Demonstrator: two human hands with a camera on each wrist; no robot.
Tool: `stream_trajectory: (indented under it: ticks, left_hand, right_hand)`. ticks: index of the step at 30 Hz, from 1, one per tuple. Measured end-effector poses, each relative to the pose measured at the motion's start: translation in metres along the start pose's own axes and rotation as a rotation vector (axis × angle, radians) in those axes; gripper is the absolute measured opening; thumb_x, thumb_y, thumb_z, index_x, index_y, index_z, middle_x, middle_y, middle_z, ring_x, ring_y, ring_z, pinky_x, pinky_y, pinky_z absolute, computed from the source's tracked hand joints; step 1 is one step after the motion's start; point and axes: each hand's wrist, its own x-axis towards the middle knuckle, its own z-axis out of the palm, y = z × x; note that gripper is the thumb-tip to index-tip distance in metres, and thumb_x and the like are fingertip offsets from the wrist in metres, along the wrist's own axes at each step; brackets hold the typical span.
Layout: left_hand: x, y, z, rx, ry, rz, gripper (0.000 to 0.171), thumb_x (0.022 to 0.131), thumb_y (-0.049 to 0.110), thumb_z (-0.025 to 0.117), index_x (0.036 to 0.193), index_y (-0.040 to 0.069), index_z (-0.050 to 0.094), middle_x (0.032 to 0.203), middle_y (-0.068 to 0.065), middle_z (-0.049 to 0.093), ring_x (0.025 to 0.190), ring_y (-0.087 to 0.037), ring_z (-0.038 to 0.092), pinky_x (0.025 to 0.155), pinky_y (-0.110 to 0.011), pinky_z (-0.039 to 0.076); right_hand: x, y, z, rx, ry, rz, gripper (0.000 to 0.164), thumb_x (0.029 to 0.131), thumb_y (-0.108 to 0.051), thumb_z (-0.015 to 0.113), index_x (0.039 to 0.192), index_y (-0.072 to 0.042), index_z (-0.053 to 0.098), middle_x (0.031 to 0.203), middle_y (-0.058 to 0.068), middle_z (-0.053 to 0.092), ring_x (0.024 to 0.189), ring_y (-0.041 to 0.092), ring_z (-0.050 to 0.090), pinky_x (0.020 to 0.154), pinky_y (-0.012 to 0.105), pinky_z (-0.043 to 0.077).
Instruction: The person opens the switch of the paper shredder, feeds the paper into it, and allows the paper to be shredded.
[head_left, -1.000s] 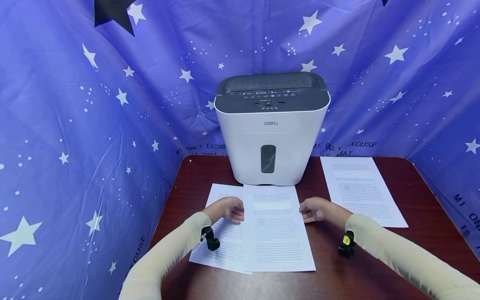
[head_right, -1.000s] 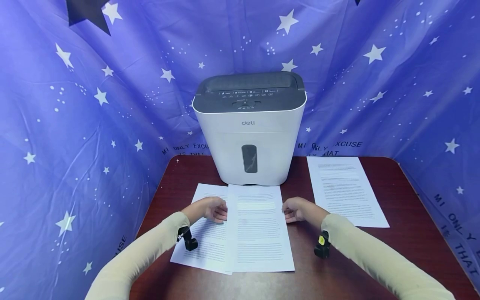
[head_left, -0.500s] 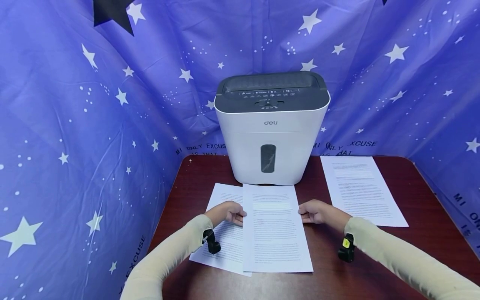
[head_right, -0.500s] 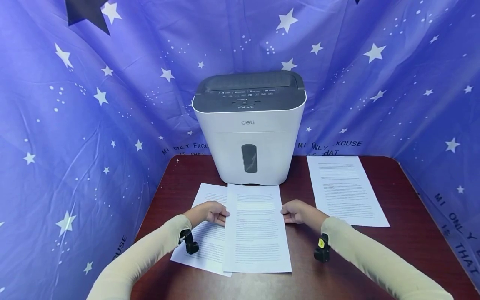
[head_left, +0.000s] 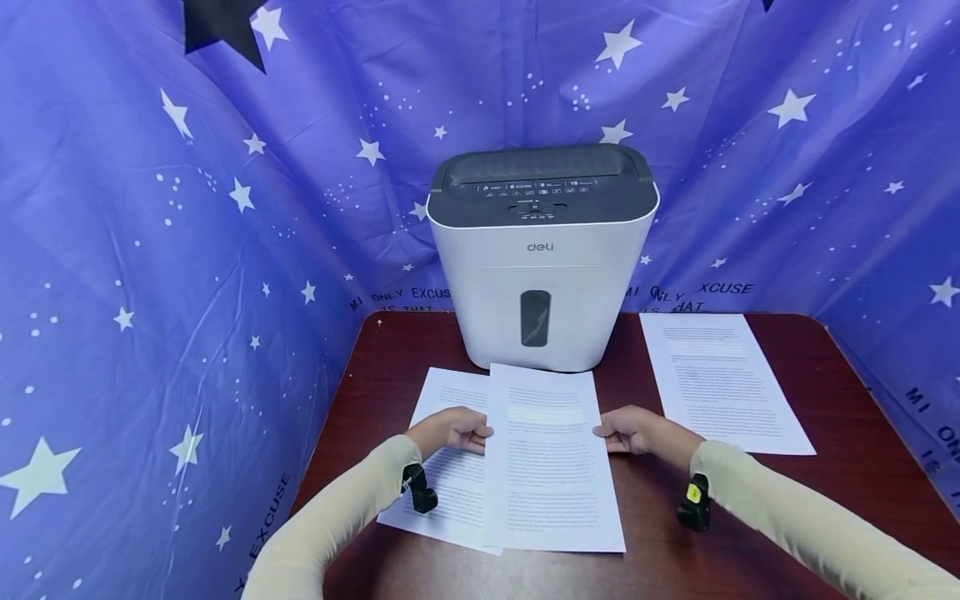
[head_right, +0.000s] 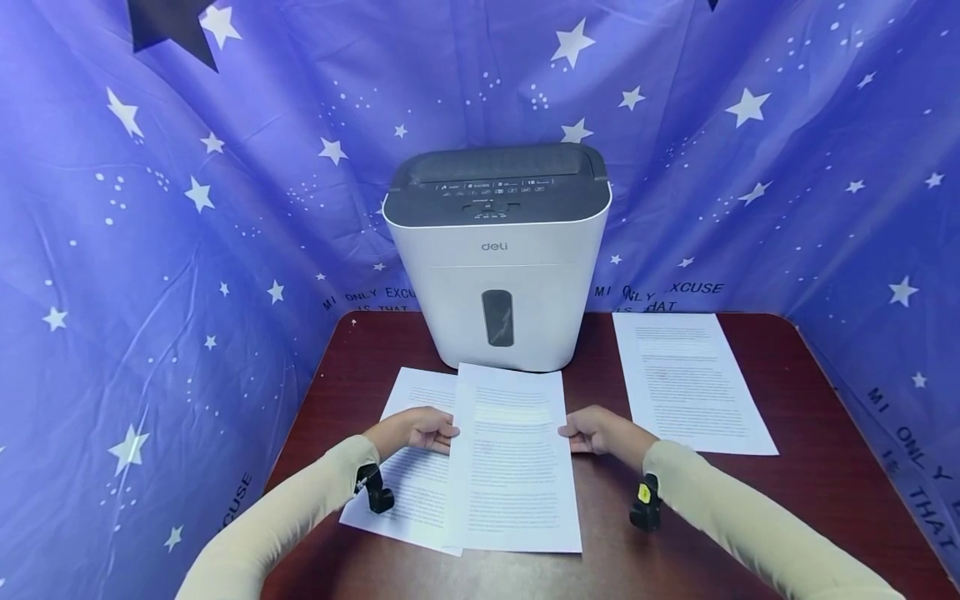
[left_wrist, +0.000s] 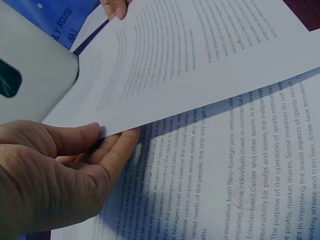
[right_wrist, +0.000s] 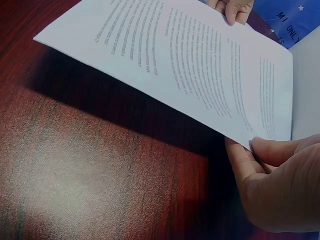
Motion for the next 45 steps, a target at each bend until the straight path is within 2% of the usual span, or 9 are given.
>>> stream_trajectory:
  ticks: [3, 6, 14, 20, 23, 29, 34, 40, 45]
  left_hand:
    - [-0.053, 0.021, 0.015, 0.020, -0.004, 0.012, 0.021, 0.098, -0.002, 0.061, 0.084, 0.005, 0.048, 0.089, -0.014, 0.072, 0.086, -0.022, 0.074, 0.097, -0.043, 0.058]
    - [-0.085, 0.032, 0.023, 0.021, -0.007, 0.024, 0.024, 0.101, -0.004, 0.054, 0.081, 0.008, 0.051, 0.085, -0.007, 0.070, 0.083, -0.018, 0.072, 0.104, -0.045, 0.054]
    - [-0.085, 0.025, 0.017, -0.049, -0.047, 0.054, 0.017, 0.102, -0.004, 0.053, 0.093, 0.008, 0.062, 0.090, -0.005, 0.071, 0.088, -0.018, 0.072, 0.104, -0.045, 0.053]
    - [-0.083, 0.028, 0.017, -0.049, -0.025, 0.087, 0.018, 0.102, -0.003, 0.055, 0.089, 0.007, 0.063, 0.088, -0.005, 0.071, 0.084, -0.015, 0.071, 0.094, -0.039, 0.059]
    - [-0.084, 0.030, 0.017, -0.034, -0.017, 0.139, 0.012, 0.102, -0.002, 0.055, 0.103, 0.001, 0.066, 0.093, -0.007, 0.071, 0.084, -0.015, 0.070, 0.088, -0.035, 0.061]
    - [-0.087, 0.041, 0.017, 0.008, -0.016, 0.286, 0.029, 0.103, -0.001, 0.053, 0.129, -0.012, 0.059, 0.103, -0.008, 0.072, 0.091, -0.013, 0.070, 0.091, -0.033, 0.060]
    - [-0.100, 0.062, 0.019, 0.088, 0.026, 0.382, 0.026, 0.103, 0.001, 0.054, 0.123, -0.014, 0.061, 0.089, 0.003, 0.067, 0.083, -0.006, 0.064, 0.090, -0.032, 0.060]
    - [-0.123, 0.101, 0.018, 0.087, 0.059, 0.523, 0.024, 0.102, -0.003, 0.054, 0.120, -0.019, 0.060, 0.077, 0.008, 0.062, 0.076, -0.003, 0.060, 0.089, -0.033, 0.059]
    - [-0.155, 0.139, 0.016, 0.110, 0.085, 0.657, 0.019, 0.101, -0.004, 0.055, 0.113, -0.018, 0.061, 0.083, 0.000, 0.068, 0.081, -0.008, 0.066, 0.095, -0.041, 0.059]
  right_hand:
    - [0.000, 0.002, -0.002, 0.009, -0.026, 0.001, 0.015, 0.100, 0.010, 0.049, 0.112, 0.004, 0.056, 0.079, 0.001, 0.074, 0.075, 0.010, 0.073, 0.076, 0.026, 0.062]
    - [0.000, 0.004, -0.004, 0.022, -0.044, 0.001, 0.014, 0.101, 0.009, 0.048, 0.111, 0.003, 0.056, 0.081, 0.001, 0.075, 0.076, 0.010, 0.073, 0.078, 0.026, 0.062]
    - [0.000, 0.008, -0.006, 0.019, -0.042, -0.006, 0.014, 0.102, 0.009, 0.049, 0.102, -0.002, 0.058, 0.080, 0.000, 0.073, 0.077, 0.010, 0.072, 0.078, 0.028, 0.063]
    - [0.000, 0.009, -0.006, 0.001, -0.009, -0.066, 0.015, 0.102, 0.007, 0.051, 0.116, 0.006, 0.056, 0.082, -0.001, 0.073, 0.078, 0.009, 0.072, 0.077, 0.028, 0.062]
    - [-0.001, 0.008, -0.006, -0.033, 0.036, -0.116, 0.024, 0.101, 0.006, 0.054, 0.124, 0.012, 0.053, 0.082, -0.001, 0.073, 0.078, 0.010, 0.072, 0.076, 0.030, 0.062]
    - [-0.005, -0.003, -0.008, -0.121, 0.125, -0.226, 0.037, 0.100, 0.002, 0.056, 0.132, 0.020, 0.047, 0.081, -0.006, 0.072, 0.076, 0.007, 0.069, 0.072, 0.026, 0.060]
    - [-0.015, -0.022, -0.010, -0.146, 0.152, -0.318, 0.043, 0.101, 0.001, 0.055, 0.136, 0.023, 0.042, 0.081, -0.010, 0.069, 0.075, 0.003, 0.065, 0.070, 0.023, 0.059]
    - [-0.037, -0.061, -0.010, -0.150, 0.174, -0.439, 0.008, 0.102, -0.002, 0.057, 0.102, 0.001, 0.065, 0.081, -0.012, 0.062, 0.076, 0.001, 0.059, 0.071, 0.021, 0.057]
    - [-0.068, -0.100, -0.007, -0.176, 0.184, -0.552, 0.020, 0.102, -0.002, 0.057, 0.085, -0.011, 0.062, 0.080, -0.013, 0.060, 0.077, 0.000, 0.057, 0.074, 0.020, 0.058]
